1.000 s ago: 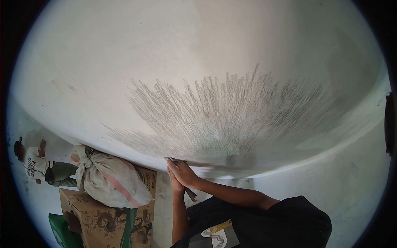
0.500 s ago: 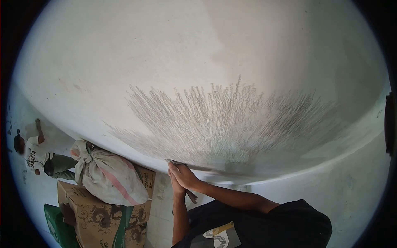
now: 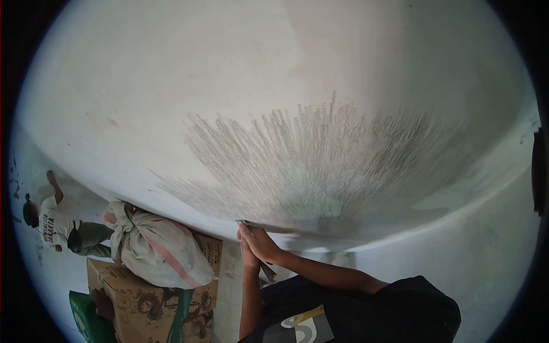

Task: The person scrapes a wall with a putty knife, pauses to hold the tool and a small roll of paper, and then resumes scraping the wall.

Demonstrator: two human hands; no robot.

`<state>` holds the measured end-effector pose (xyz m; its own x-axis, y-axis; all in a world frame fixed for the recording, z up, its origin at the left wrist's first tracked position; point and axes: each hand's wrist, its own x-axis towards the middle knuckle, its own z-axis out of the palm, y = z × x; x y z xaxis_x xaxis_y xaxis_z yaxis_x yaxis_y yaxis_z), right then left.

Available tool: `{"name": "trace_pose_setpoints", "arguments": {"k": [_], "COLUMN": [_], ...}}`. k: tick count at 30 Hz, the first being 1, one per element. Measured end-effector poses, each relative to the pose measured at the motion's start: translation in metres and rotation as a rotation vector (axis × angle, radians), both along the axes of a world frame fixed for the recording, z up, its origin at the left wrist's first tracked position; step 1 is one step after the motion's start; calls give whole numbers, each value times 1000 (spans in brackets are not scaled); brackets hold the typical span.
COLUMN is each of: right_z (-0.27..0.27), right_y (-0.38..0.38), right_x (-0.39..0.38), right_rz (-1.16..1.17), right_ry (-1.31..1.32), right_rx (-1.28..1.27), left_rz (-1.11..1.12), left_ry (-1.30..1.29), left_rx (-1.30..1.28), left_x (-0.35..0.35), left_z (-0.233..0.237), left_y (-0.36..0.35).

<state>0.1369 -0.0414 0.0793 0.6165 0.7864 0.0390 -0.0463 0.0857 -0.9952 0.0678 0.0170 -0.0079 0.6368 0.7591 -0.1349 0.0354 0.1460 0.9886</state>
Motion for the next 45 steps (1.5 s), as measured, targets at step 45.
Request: {"name": "trace_pose_setpoints", "arguments": {"k": [45], "right_z": [-41], "right_y": [16], "right_x": [-50], "right_rz": [-594], "right_ry": [-40], "right_rx": [-45], "left_rz": [-445], "left_ry": [321], "left_rx": [153], "left_x": [-24], "left_z": [18], "left_y": [31]}}
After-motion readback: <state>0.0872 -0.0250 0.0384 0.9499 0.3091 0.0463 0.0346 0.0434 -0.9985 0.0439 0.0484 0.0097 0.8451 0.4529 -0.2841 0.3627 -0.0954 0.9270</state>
